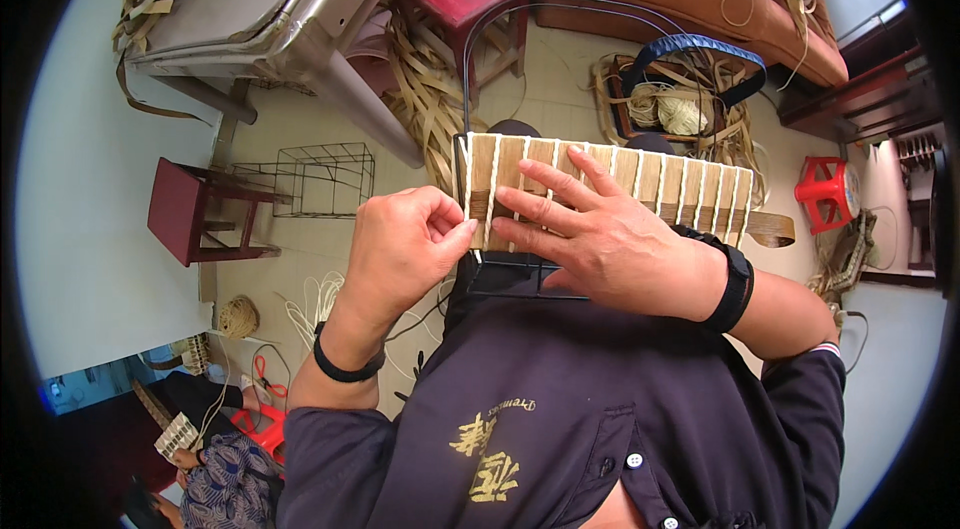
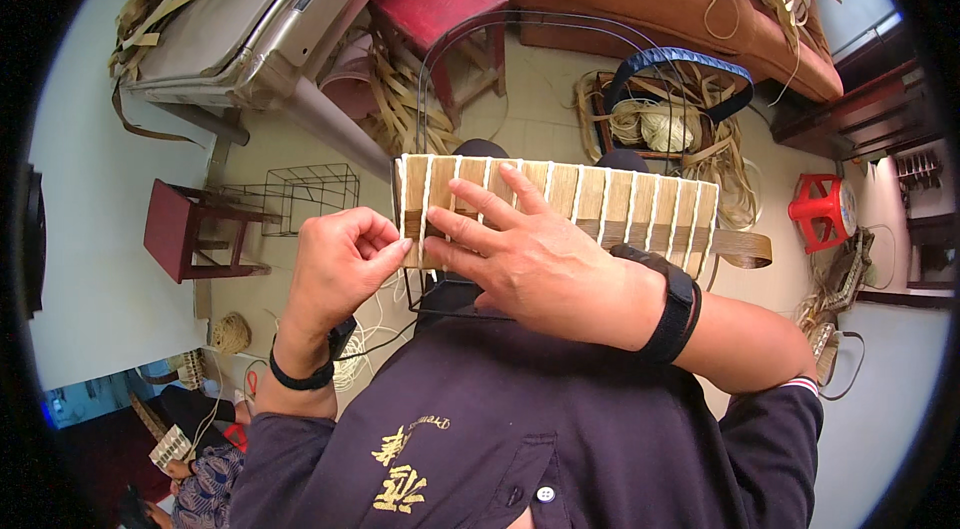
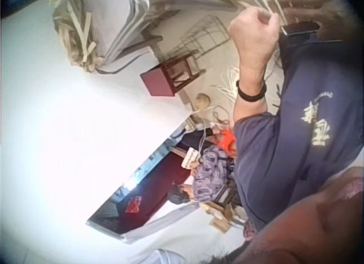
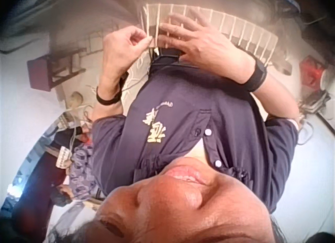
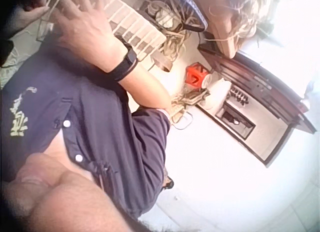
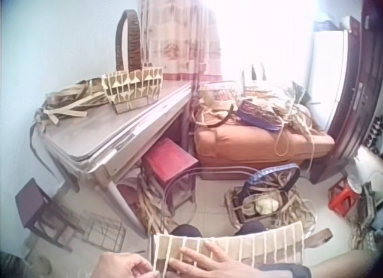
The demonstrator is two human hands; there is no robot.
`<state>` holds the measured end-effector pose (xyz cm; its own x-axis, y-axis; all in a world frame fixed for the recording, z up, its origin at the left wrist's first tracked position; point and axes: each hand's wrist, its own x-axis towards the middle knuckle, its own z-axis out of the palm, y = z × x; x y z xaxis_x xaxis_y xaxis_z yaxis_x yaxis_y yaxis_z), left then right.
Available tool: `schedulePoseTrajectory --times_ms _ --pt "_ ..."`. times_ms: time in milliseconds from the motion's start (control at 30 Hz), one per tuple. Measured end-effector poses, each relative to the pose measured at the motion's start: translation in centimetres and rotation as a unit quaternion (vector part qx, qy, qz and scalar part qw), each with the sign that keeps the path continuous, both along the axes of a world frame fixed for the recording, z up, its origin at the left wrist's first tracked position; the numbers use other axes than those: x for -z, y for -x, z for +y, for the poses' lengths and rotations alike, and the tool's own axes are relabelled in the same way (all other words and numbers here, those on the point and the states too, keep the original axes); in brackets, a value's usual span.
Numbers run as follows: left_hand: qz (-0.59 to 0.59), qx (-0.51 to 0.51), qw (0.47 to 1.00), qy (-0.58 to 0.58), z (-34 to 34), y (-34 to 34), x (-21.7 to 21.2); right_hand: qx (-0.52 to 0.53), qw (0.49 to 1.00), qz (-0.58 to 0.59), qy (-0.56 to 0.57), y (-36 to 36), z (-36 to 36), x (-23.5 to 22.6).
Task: The person weaves thin wooden slats into a wire frame by hand, inserting and overlapping the slats to create the basket wall.
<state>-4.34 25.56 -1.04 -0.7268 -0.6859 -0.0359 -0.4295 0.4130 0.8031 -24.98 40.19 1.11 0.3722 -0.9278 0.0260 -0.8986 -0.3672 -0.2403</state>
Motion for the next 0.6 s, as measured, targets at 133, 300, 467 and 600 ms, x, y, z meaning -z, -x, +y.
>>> schedulePoseTrajectory --times_ms 133,300,467,600 --pt "-0.011 0.009 1.000 -0.007 -0.1 0.2 0.0 -0.003 1.000 0.021 0.004 -0.3 0.0 0.2" --pt "0.049 0.042 0.993 -0.095 -1.2 -0.4 1.5 0.010 0.999 0.032 0.007 -0.9 0.2 0.4" --pt "0.135 0.062 0.980 -0.131 -1.6 -0.3 2.0 0.018 0.999 0.031 0.018 -1.4 0.3 0.9" --pt "0.095 0.024 0.968 -0.229 -1.7 0.3 0.7 0.020 0.998 0.054 0.027 -1.6 0.4 1.0"
